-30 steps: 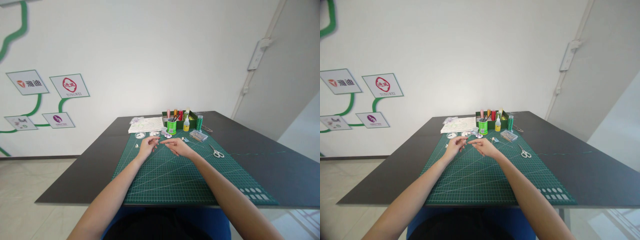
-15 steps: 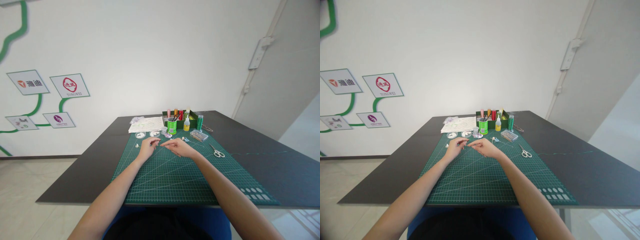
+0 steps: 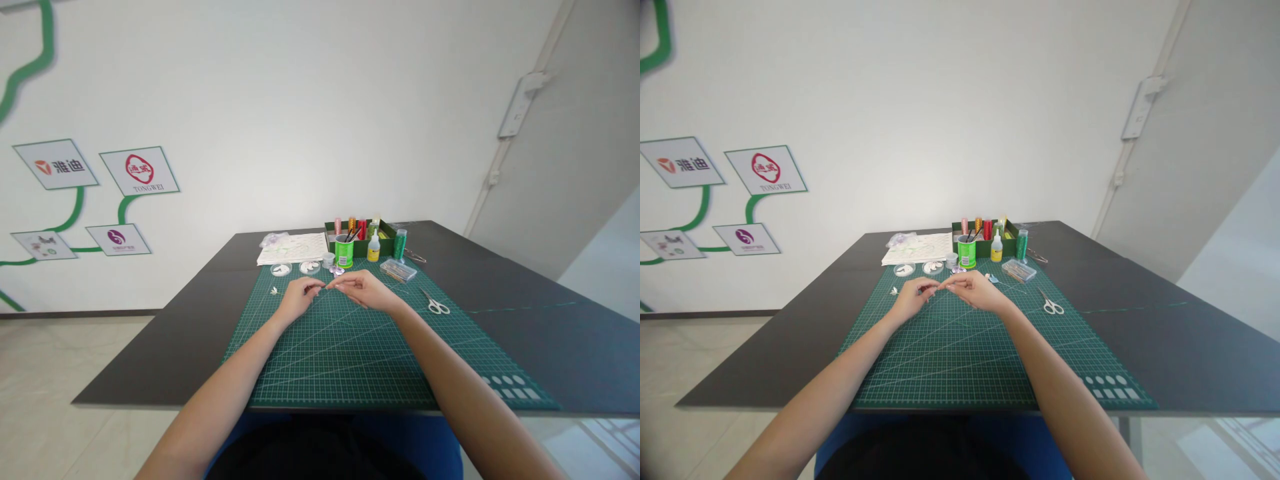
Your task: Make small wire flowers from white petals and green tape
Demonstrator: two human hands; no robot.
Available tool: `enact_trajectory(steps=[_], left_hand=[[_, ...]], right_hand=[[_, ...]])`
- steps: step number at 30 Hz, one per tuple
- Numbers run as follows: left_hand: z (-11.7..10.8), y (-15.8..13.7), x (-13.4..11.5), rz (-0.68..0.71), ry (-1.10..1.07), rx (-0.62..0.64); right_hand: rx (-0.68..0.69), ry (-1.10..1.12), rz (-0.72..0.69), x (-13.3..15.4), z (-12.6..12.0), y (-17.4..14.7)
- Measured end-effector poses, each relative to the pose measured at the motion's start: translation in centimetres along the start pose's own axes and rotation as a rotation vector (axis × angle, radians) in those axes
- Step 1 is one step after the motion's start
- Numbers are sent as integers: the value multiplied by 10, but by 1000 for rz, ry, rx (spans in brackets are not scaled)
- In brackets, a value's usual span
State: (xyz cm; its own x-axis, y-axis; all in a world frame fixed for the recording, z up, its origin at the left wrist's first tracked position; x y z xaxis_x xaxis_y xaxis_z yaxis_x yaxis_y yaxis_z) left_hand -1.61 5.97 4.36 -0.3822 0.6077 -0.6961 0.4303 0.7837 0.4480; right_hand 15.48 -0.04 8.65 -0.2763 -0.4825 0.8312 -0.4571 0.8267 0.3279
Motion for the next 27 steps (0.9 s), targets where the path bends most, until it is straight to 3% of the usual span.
enact_trajectory(steps=[13, 27], left_hand=[[7, -6, -20, 83, 98, 183], [14, -11, -31, 156, 32, 306]], right_hand=[[-41, 68, -24, 0, -12, -2], [-144, 105, -22, -7, -26, -4]])
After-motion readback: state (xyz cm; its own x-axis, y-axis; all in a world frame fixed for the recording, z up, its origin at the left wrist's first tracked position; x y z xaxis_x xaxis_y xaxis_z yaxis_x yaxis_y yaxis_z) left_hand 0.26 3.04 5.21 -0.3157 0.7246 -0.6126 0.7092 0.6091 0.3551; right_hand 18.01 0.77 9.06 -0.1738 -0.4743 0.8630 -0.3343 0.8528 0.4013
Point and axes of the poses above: each hand's wrist, its own y-axis towards the middle knuckle, its own z-axis out of the palm, x = y × z, the point moved 5 cm from there along y, towards the middle knuckle, and after that the axes turned 3 degrees about -z, right-handed, at the moved point
